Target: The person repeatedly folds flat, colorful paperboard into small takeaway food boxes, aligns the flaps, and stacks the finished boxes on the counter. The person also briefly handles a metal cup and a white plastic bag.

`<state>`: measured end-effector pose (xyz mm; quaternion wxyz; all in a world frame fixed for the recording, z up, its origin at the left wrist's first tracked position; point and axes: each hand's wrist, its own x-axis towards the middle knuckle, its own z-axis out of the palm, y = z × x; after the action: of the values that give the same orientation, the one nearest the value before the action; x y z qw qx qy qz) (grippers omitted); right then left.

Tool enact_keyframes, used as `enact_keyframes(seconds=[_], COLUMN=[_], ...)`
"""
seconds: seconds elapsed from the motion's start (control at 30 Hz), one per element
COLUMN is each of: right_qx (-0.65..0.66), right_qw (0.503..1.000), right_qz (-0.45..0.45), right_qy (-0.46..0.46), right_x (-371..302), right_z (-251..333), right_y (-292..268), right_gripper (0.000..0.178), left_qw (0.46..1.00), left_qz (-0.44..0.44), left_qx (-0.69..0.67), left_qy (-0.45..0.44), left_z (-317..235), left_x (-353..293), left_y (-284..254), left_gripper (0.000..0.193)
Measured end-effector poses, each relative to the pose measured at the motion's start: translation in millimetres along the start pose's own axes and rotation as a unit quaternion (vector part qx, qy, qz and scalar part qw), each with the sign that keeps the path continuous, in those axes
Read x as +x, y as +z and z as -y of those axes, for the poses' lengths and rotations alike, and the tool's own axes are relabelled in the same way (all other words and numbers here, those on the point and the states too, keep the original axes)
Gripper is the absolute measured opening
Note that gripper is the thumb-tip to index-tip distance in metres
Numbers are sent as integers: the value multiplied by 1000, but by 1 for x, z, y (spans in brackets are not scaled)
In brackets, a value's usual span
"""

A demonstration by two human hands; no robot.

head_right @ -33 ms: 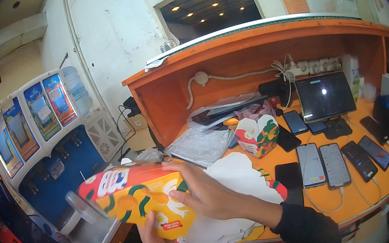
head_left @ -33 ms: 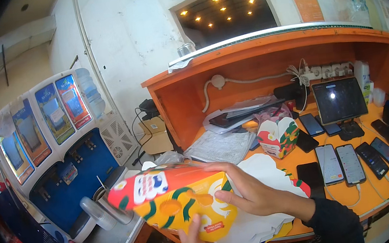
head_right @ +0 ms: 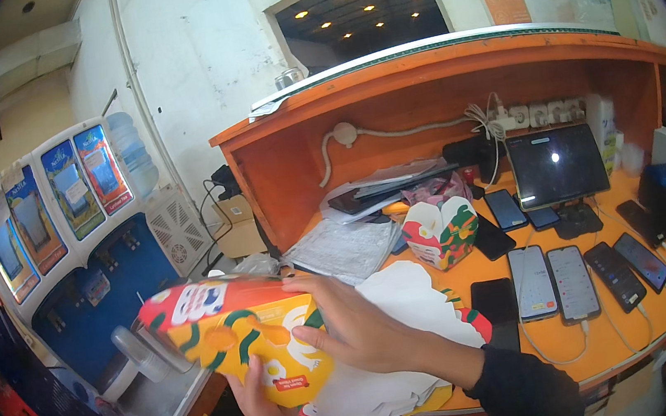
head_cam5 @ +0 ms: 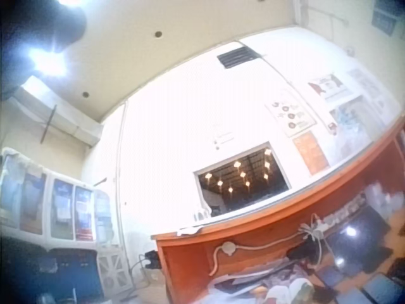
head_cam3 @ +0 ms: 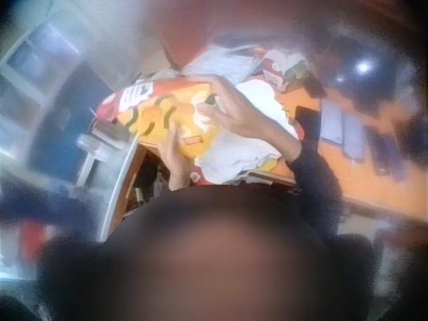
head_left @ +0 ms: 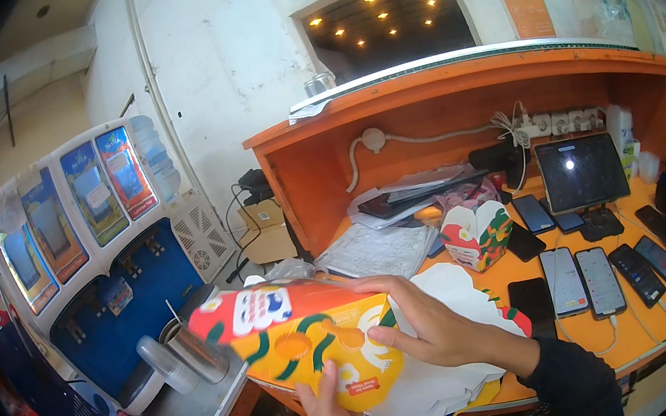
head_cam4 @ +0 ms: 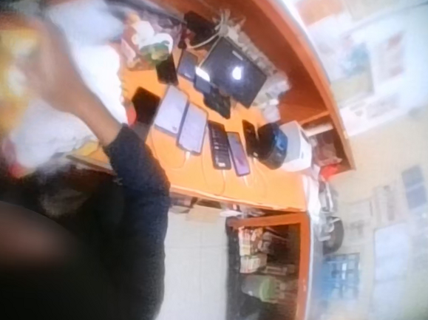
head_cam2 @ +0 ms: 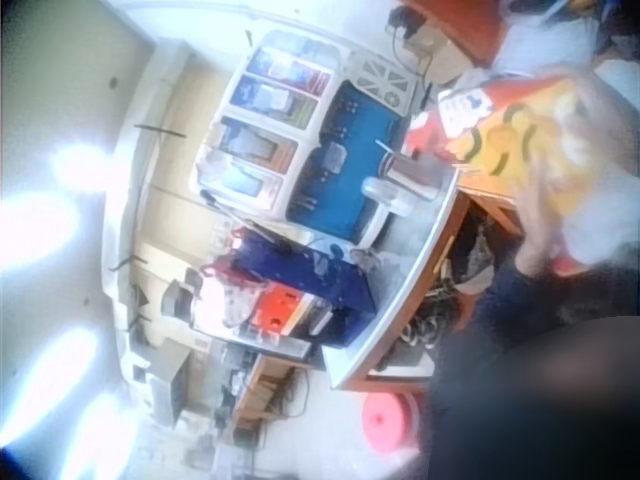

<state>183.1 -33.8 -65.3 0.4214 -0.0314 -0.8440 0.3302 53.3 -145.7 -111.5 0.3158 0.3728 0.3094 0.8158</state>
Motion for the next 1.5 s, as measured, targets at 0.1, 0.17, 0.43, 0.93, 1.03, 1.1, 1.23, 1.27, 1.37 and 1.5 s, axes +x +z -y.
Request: enact_keyframes(seconds=[0.1, 0.17, 0.43, 0.93, 1.03, 1.1, 1.23, 1.27, 1.37, 1.5], right_qx=[-130, -204, -340, 10, 23, 35, -115, -153, -223, -220], right_qw=[991, 976, 920, 977, 971, 972, 966, 959, 937, 943], right_qz=[-17, -31, 4, -210, -236, -231, -162, -140, -100, -61], right_qy=[-26, -74, -196, -33, 14, -31, -168, -194, -249, -243], right_x=[1, 1, 1, -3, -3, -3, -1, -1, -2, -2], right_z=[3, 8, 16, 23, 29, 29, 22, 19, 13, 10], right_y=[-7, -10, -9, -22, -10, -9, -17, -18, -20, -25], right_gripper=[46, 49, 64, 12, 13, 14, 22, 23, 28, 25], left_qw=[1000, 998, 968, 926, 955, 975, 986, 986, 987, 987], left_qz=[5, 41, 193, 340, 277, 201, 146, 135, 116, 109], left_qx=[7, 44, 49, -91, 40, 59, 42, 50, 37, 34], left_qy=[12, -36, -150, -133, -101, -76, -73, -88, -108, -112], left_z=[-4, -4, 2, 2, -3, -3, -10, -12, -15, -17], left_x=[10, 13, 8, 23, 17, 14, 18, 18, 17, 15], left_y=[3, -1, -7, -8, 0, 6, 9, 8, 7, 7], left_gripper=[39, 36, 27, 64, 52, 43, 35, 35, 37, 39])
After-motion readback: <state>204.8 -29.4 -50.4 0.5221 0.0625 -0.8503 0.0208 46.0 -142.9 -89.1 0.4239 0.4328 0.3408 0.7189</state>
